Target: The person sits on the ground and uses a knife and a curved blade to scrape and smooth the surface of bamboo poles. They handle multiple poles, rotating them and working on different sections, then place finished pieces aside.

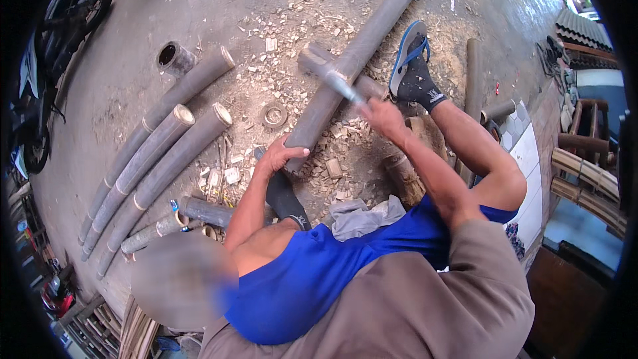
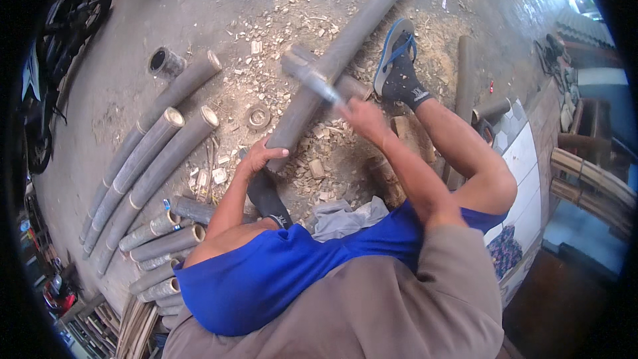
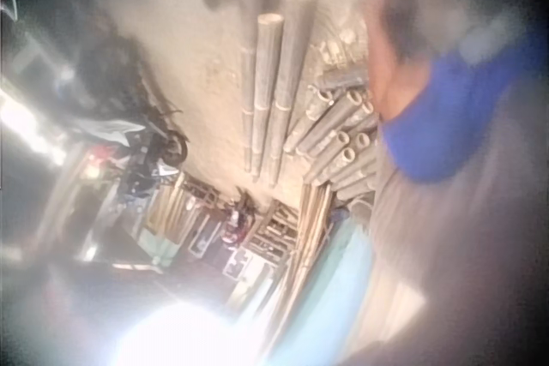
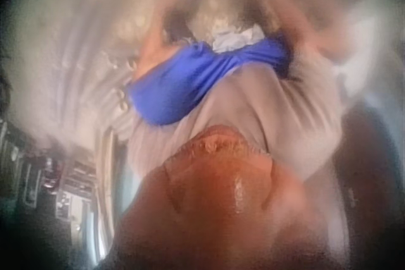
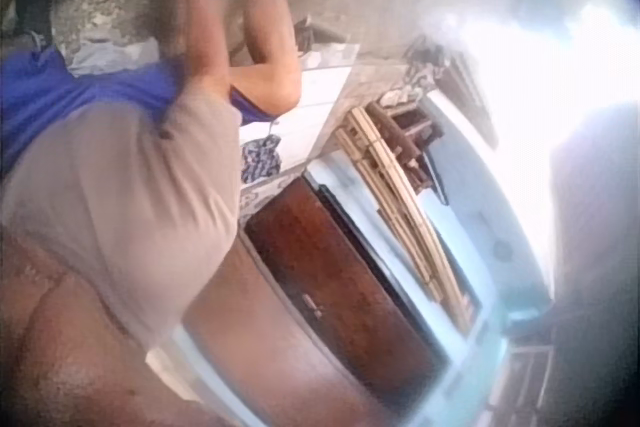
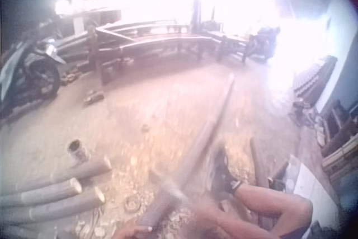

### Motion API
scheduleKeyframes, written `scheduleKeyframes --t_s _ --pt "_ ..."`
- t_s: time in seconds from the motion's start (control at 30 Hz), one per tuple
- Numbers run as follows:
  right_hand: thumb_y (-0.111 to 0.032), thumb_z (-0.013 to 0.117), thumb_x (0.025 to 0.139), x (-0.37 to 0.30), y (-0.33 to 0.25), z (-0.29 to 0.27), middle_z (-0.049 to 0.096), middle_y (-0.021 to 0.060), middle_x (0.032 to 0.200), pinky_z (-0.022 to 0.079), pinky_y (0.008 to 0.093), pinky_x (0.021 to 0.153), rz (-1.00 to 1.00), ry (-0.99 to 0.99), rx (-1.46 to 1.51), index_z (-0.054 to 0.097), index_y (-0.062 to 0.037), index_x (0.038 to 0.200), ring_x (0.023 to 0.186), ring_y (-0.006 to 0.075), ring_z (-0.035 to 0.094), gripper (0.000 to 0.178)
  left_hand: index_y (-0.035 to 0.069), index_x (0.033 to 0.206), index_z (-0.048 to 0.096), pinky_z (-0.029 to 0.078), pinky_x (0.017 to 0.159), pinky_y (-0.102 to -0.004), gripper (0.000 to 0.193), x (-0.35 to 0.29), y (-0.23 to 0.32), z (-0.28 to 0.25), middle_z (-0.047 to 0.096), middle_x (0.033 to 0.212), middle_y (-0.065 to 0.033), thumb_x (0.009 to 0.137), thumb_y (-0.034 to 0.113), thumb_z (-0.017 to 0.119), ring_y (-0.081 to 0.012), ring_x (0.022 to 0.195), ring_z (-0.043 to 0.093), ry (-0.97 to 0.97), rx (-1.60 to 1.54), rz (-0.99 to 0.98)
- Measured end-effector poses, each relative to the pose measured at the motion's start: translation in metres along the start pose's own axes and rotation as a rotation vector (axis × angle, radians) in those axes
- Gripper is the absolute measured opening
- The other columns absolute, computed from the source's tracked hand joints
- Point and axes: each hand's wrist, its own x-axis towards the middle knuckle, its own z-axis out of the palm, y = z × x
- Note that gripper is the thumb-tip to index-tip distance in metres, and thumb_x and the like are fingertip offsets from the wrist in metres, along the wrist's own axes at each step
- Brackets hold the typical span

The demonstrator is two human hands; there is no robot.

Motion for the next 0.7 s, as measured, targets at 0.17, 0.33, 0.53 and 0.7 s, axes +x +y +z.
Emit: scheduleKeyframes --t_s 0.17,0.33,0.53,0.7 --pt "-0.068 0.044 0.104 -0.007 -0.026 -0.015 0.068 0.0327 0.076 0.056 0.0591 0.074 -0.266 -0.227 -0.243 0.069 0.0034 0.095 0.079 0.0538 0.069 0.076 0.001 0.141 0.061 0.049 0.102 -0.0370 0.086 0.008 -0.002 -0.013 0.071 0.125 -0.0130 0.071 0.043 0.086 -0.0244 0.113 0.066 -0.038 -0.065 -0.052" --pt "-0.066 0.049 0.102 0.021 0.007 -0.005 0.070 0.0299 0.081 0.054 0.0604 0.075 0.094 0.144 0.139 0.063 -0.0043 0.099 0.083 0.0485 0.071 0.063 0.004 0.146 0.058 0.048 0.102 -0.0367 0.089 0.007 0.006 -0.003 0.069 0.128 -0.0125 0.072 0.044 0.086 -0.0238 0.114 0.065 -0.101 -0.088 -0.093" --pt "-0.064 0.048 0.104 0.016 0.008 -0.015 0.070 0.0290 0.082 0.053 0.0556 0.078 0.156 0.111 0.160 0.068 0.0004 0.085 0.086 0.0459 0.071 0.071 0.005 0.147 0.058 0.047 0.104 -0.0366 0.089 0.004 0.002 -0.005 0.070 0.127 -0.0113 0.074 0.047 0.086 -0.0232 0.116 0.064 -0.092 -0.150 -0.062" --pt "-0.066 0.047 0.105 -0.006 -0.005 -0.020 0.049 0.0005 0.057 0.041 0.0359 0.050 0.386 0.155 0.735 0.056 -0.0107 0.068 0.049 0.0153 0.049 0.067 0.002 0.140 0.062 0.049 0.102 -0.0389 0.089 0.008 -0.010 -0.004 0.072 0.125 -0.0142 0.072 0.054 0.087 -0.0262 0.113 0.067 -0.021 0.059 0.133"
